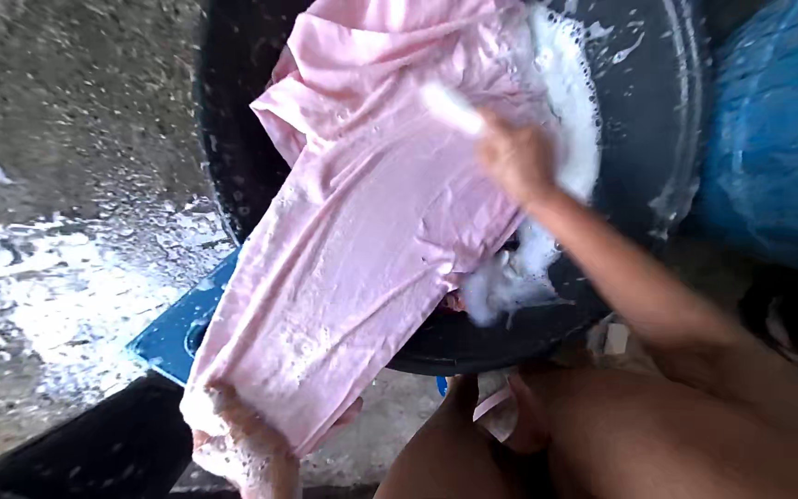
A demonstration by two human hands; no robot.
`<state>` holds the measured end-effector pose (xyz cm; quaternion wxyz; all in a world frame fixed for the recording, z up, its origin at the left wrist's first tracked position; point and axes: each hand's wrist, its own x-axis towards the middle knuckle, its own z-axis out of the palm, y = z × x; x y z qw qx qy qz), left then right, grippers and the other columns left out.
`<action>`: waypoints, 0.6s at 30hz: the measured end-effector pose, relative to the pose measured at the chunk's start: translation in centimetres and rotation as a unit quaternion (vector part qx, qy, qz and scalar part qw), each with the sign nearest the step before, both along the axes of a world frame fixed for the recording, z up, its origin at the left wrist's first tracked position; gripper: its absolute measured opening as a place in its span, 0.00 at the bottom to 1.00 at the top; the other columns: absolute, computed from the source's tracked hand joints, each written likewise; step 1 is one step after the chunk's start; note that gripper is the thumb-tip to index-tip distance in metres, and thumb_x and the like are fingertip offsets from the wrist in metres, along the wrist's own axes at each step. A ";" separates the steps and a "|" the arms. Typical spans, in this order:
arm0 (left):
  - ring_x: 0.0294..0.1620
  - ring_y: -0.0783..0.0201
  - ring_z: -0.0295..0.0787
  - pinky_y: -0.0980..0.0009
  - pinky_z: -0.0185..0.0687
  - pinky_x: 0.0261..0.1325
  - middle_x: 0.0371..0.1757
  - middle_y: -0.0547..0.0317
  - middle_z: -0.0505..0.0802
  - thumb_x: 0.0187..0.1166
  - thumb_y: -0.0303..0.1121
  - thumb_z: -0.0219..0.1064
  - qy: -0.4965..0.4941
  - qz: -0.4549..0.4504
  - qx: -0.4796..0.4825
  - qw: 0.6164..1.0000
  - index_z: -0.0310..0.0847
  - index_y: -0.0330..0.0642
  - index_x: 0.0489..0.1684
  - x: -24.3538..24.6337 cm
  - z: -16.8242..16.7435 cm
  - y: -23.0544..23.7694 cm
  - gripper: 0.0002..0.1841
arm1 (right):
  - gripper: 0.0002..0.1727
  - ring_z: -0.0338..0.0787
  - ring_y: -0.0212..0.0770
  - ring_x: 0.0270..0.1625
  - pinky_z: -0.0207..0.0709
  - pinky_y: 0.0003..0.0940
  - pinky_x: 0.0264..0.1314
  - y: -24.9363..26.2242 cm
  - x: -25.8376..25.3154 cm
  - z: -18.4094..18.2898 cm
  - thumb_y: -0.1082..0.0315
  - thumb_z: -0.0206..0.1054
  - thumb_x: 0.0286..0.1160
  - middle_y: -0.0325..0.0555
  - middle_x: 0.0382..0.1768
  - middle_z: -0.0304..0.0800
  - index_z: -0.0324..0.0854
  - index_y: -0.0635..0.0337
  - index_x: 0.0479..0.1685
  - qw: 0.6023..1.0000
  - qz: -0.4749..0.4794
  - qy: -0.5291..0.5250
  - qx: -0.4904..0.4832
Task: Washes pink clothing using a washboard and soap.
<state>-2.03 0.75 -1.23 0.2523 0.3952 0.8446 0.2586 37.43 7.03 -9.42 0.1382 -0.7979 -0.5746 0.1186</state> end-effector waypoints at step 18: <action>0.49 0.80 0.87 0.76 0.83 0.59 0.52 0.57 0.90 0.92 0.49 0.51 -0.014 -0.002 0.005 1.000 0.77 0.32 0.68 0.1 -0.4 -0.1 0.27 | 0.27 0.92 0.68 0.38 0.80 0.62 0.41 -0.9 -2.8 3.7 0.64 0.62 0.80 0.67 0.35 0.91 0.74 0.67 0.77 0.998 -0.062 0.016 -0.024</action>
